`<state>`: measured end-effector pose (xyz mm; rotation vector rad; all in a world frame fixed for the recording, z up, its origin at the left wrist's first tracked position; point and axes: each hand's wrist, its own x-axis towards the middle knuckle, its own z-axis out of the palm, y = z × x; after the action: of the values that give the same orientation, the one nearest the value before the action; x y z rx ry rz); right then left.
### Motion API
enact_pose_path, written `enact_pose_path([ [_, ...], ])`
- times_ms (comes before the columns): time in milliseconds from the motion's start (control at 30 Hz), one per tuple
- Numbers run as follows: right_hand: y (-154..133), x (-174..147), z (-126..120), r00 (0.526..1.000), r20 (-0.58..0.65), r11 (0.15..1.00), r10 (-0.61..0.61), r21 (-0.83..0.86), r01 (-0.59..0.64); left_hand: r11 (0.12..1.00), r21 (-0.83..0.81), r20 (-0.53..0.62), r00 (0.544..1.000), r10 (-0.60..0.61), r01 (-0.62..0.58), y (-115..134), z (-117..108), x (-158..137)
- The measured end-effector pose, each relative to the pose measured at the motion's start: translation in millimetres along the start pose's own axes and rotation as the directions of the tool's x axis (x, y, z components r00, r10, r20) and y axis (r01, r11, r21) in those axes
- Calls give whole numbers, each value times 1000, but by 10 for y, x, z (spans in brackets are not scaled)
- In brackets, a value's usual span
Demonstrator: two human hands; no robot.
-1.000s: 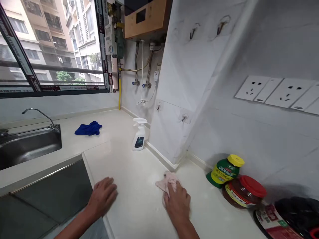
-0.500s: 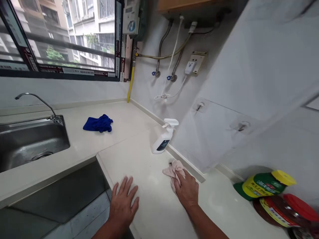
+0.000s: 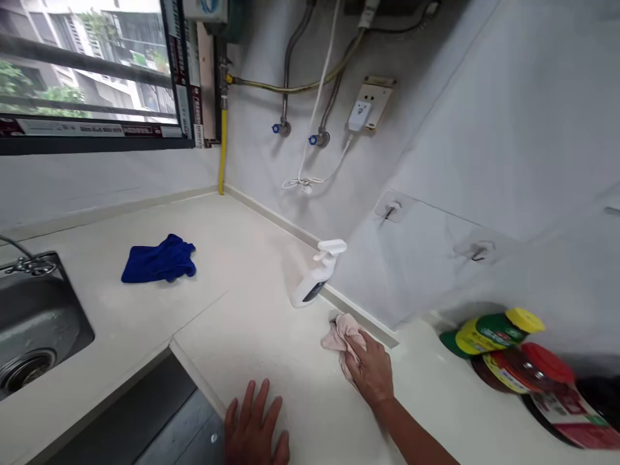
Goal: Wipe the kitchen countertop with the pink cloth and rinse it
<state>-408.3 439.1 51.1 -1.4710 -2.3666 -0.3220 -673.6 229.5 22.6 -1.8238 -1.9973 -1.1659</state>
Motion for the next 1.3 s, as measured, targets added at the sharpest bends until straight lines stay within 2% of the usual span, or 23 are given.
enact_pose_path([
  [100, -182, 111, -119, 987, 76, 988, 140, -82, -134, 999, 34, 33, 999, 9, -10, 0, -9, 1],
  [200, -450, 284, -224, 934, 118, 933, 337, -172, -315, 999, 50, 55, 998, 14, -16, -5, 16, 0],
  [267, -658, 385, -274, 917, 131, 920, 376, -174, -352, 998, 62, 53, 999, 8, -11, -17, 17, 12],
  [367, -1045, 430, -326, 943, 166, 956, 289, -108, -273, 990, 131, 86, 996, 39, -50, -33, -42, 60],
  [433, -1360, 358, -359, 964, 196, 984, 179, -29, -177, 979, 184, 126, 989, 71, -93, -35, -113, 100],
  [533, -1790, 84, -427, 980, 198, 989, 4, 147, -34, 968, 219, 155, 983, 93, -126, -33, -220, 146],
  [600, -1915, -195, -484, 981, 176, 968, -81, 249, 35, 962, 227, 167, 979, 114, -151, -36, -276, 166],
  [667, -1842, -531, -548, 982, 149, 956, -114, 284, 68, 955, 232, 199, 970, 140, -185, -38, -318, 184],
  [733, -1578, -906, -618, 988, 125, 965, -93, 256, 58, 949, 228, 252, 955, 159, -218, -34, -348, 206],
  [833, -943, -1483, -738, 992, 122, 989, 28, 143, -45, 951, 216, 317, 937, 146, -221, -14, -369, 237],
  [900, -471, -1791, -820, 978, 112, 984, 174, 28, -178, 958, 207, 330, 936, 122, -198, -2, -365, 247],
  [967, -60, -1945, -885, 937, 83, 939, 338, -100, -330, 963, 197, 332, 936, 113, -186, 2, -353, 250],
  [1067, 280, -1799, -927, 826, 20, 802, 564, -251, -542, 959, 206, 342, 932, 117, -197, -5, -333, 252],
  [1133, 251, -1508, -917, 745, -20, 709, 667, -290, -643, 952, 221, 356, 926, 125, -214, -10, -328, 261],
  [1167, 157, -1343, -904, 728, -18, 694, 685, -288, -660, 949, 225, 363, 923, 129, -221, -11, -329, 268],
  [1200, 15, -1187, -890, 738, 3, 711, 675, -269, -650, 948, 227, 369, 920, 131, -225, -12, -331, 276],
  [1300, -613, -886, -854, 859, 134, 868, 495, -123, -481, 948, 219, 385, 913, 132, -230, -27, -351, 300],
])
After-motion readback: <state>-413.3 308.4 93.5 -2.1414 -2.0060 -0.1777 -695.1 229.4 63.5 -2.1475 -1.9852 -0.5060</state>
